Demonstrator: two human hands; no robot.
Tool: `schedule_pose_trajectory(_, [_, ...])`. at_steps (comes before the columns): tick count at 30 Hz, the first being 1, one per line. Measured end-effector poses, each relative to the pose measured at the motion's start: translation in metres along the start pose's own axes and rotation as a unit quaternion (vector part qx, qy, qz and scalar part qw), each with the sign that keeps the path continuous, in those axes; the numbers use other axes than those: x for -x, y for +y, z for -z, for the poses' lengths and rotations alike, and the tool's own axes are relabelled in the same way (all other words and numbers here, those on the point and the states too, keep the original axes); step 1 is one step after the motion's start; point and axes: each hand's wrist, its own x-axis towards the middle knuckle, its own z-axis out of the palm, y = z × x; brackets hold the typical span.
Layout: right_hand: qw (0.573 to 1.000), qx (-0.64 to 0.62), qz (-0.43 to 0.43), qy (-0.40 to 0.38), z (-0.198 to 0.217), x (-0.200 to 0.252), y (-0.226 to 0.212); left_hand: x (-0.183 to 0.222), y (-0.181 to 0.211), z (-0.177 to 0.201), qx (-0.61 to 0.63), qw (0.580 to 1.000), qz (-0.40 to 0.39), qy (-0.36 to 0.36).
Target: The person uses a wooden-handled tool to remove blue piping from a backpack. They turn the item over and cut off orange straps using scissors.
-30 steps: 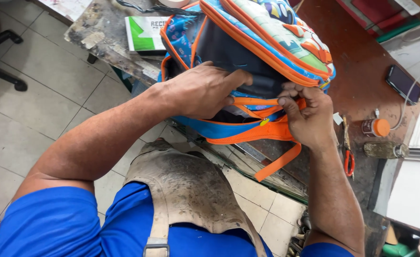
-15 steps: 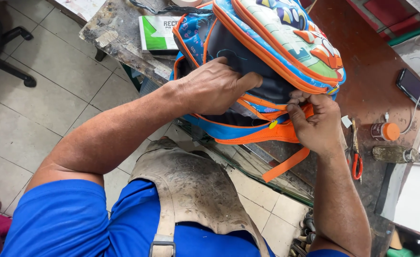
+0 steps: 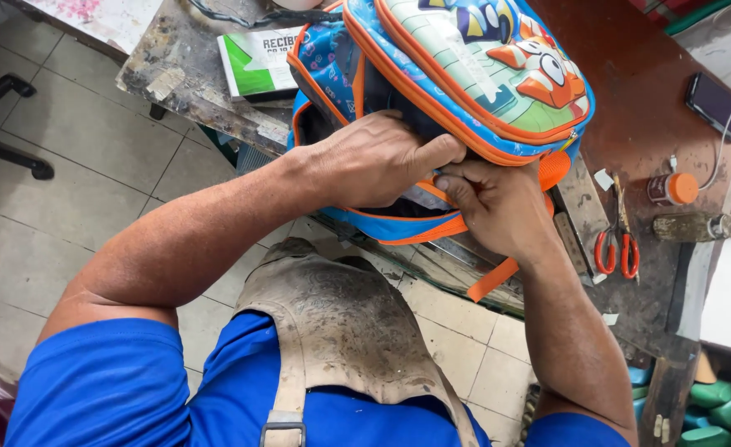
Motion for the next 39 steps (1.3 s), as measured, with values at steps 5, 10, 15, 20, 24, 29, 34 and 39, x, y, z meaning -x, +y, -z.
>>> schedule_pose_trajectory(5, [0.999, 0.033, -0.028, -0.018, -0.016, 0.02, 0.019, 0.002, -0.021, 0.023, 0.046, 0.97, 0.096, -0.218])
schedule_pose_trajectory(10, [0.998, 0.037, -0.043, -0.012, -0.014, 0.026, 0.01, 0.005, -0.04, 0.05, 0.091, 0.956, 0.108, -0.257])
schedule_pose_trajectory(15, [0.998, 0.016, -0.066, 0.009, -0.013, 0.026, -0.005, 0.002, -0.06, 0.054, 0.154, 0.943, 0.109, -0.272])
schedule_pose_trajectory(20, [0.994, 0.056, -0.082, 0.036, -0.026, 0.043, 0.009, 0.004, -0.074, 0.065, 0.111, 0.96, 0.086, -0.241])
schedule_pose_trajectory(24, [0.995, 0.056, -0.079, 0.017, -0.017, 0.027, -0.026, 0.014, -0.082, 0.062, 0.101, 0.95, 0.087, -0.283])
schedule_pose_trajectory(29, [0.985, 0.117, -0.127, 0.002, -0.02, 0.041, -0.022, 0.021, -0.094, 0.052, 0.151, 0.976, 0.025, -0.154])
schedule_pose_trajectory(34, [0.982, 0.144, -0.119, -0.007, -0.023, 0.043, -0.021, 0.011, -0.084, 0.062, 0.157, 0.946, 0.09, -0.267])
schedule_pose_trajectory(39, [0.982, 0.148, -0.118, -0.006, -0.025, 0.048, -0.015, 0.01, -0.084, 0.053, 0.096, 0.934, 0.11, -0.325])
